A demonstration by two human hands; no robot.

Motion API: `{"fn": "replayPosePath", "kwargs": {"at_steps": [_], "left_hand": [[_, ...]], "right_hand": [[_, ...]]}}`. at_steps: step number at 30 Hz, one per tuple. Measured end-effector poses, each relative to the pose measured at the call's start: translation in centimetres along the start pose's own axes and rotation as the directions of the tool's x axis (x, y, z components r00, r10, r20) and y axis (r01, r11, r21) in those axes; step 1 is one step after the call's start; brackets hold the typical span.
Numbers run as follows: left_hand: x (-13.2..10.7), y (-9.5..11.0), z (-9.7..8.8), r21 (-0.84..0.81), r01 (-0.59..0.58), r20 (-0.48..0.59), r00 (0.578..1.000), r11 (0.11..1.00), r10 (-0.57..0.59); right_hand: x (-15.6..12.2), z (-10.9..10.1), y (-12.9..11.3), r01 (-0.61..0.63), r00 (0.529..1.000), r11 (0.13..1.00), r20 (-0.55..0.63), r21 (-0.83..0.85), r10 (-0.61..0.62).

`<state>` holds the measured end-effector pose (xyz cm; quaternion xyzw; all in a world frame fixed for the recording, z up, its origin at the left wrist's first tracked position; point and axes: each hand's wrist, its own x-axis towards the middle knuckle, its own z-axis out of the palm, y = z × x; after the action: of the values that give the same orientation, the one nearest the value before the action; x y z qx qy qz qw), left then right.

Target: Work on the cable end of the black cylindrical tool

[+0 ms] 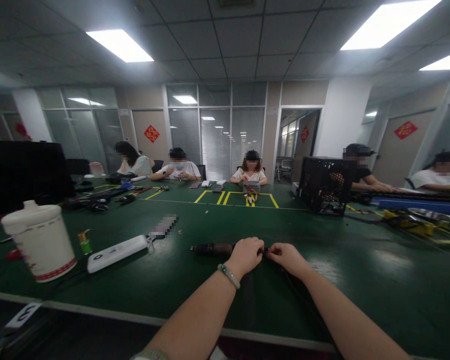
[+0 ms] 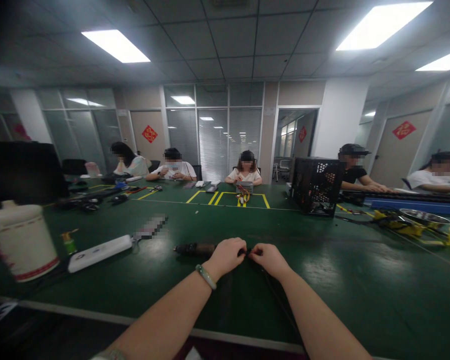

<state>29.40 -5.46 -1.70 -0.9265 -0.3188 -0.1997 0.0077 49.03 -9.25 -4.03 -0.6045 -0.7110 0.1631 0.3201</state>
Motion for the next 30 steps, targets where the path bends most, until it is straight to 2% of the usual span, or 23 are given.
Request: {"fn": "replayPosePath", "kwargs": {"at_steps": [10,18,25,30], "left_hand": [[-0.09,-0.14,0.07,-0.077,0.03,-0.034,0.999,0.997,-0.033],[-0.09,-0.2,-0.25,-0.092,0.005,-0.006,1.0,0.996,-0.006],[0.06,-0.4,0.37,-0.073,0.045,-0.004,0.999,0.996,-0.046],[0.15,-0.48,0.4,-0.083,0.03,0.0,1.0,0.996,-0.03]], "right_hand": [[-0.03,-0.03,-0.1,-0.005,1.0,1.0,0.021,0.014,0.005],[-0.05,-0.19,-0.35,0.0,1.0,1.0,0.022,-0.001,0.0],[-0.01,0.03,-0.15,0.023,1.0,1.0,0.004,-0.006,-0.023],[0.02,0.06,-0.08,0.018,1.0,1.0,-0.004,0.0,-0.018]]}}
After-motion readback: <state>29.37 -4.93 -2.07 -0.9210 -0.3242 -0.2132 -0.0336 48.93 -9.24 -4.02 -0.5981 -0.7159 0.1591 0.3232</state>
